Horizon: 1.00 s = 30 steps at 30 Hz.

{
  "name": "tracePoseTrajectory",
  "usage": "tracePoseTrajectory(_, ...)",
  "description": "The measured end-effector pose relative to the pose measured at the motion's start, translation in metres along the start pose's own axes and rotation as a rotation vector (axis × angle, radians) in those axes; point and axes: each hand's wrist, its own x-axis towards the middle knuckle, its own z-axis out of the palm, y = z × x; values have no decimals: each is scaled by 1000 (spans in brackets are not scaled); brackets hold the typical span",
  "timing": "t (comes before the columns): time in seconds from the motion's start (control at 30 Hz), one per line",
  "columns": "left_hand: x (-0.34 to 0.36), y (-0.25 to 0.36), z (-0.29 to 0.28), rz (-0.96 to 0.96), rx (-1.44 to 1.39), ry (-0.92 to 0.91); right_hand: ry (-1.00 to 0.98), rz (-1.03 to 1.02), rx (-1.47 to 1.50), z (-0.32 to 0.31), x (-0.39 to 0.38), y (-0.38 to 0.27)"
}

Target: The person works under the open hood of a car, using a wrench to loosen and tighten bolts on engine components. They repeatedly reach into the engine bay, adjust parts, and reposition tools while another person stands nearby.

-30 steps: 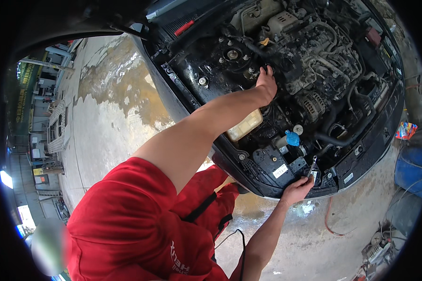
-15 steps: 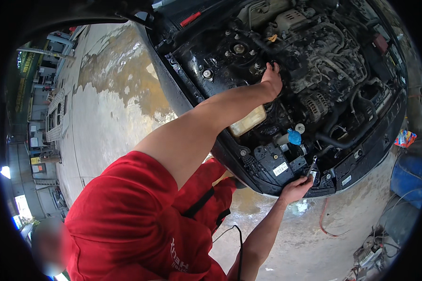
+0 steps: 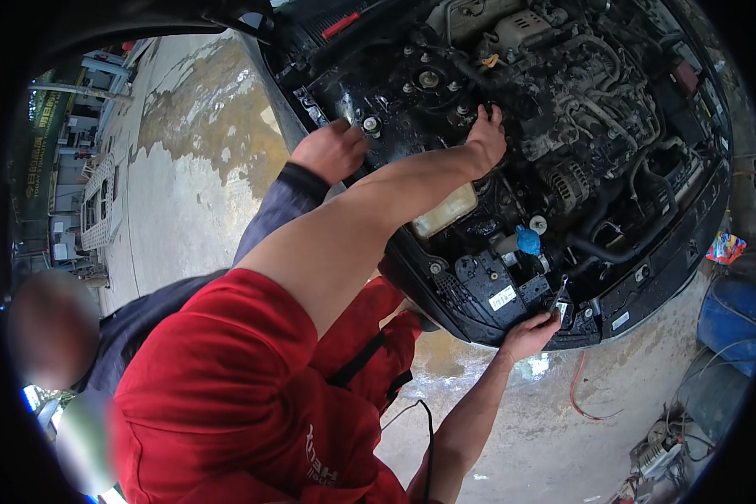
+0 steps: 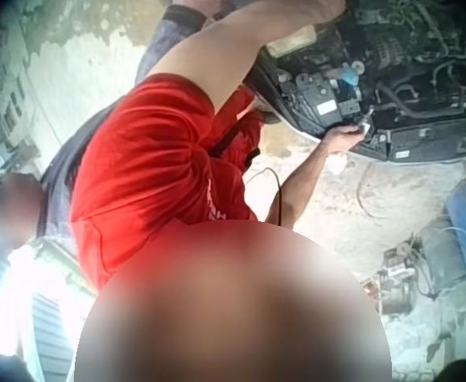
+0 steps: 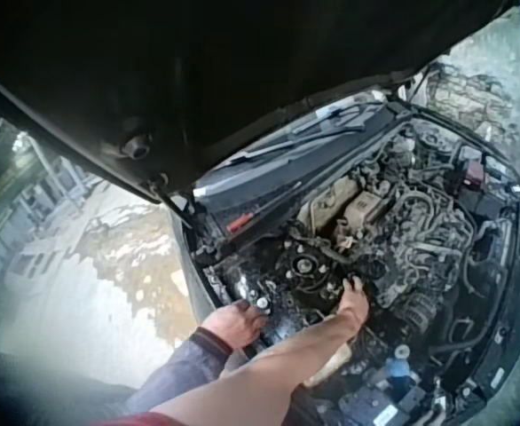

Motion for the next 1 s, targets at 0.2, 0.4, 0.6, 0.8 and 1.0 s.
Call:
tracePoseTrajectory(0.2, -4, 0, -13, -6, -15, -93, -22, 35, 9, 0, 0, 1)
tracePoseTrajectory(0.4, -6, 3, -13, 0, -24, -99, -11, 7, -17, -1, -1, 0)
tracePoseTrajectory(0.6, -1, 1, -12, -23, -20, -42, 2, 12, -6, -2, -1, -3)
tracePoseTrajectory(0.8, 3, 3, -3, -14, 6, -10, -4, 15, 4, -2, -1, -4)
tracePoseTrajectory(1.0, 3, 11, -1, -15, 40, -44, 32, -92, 5, 0, -2, 11)
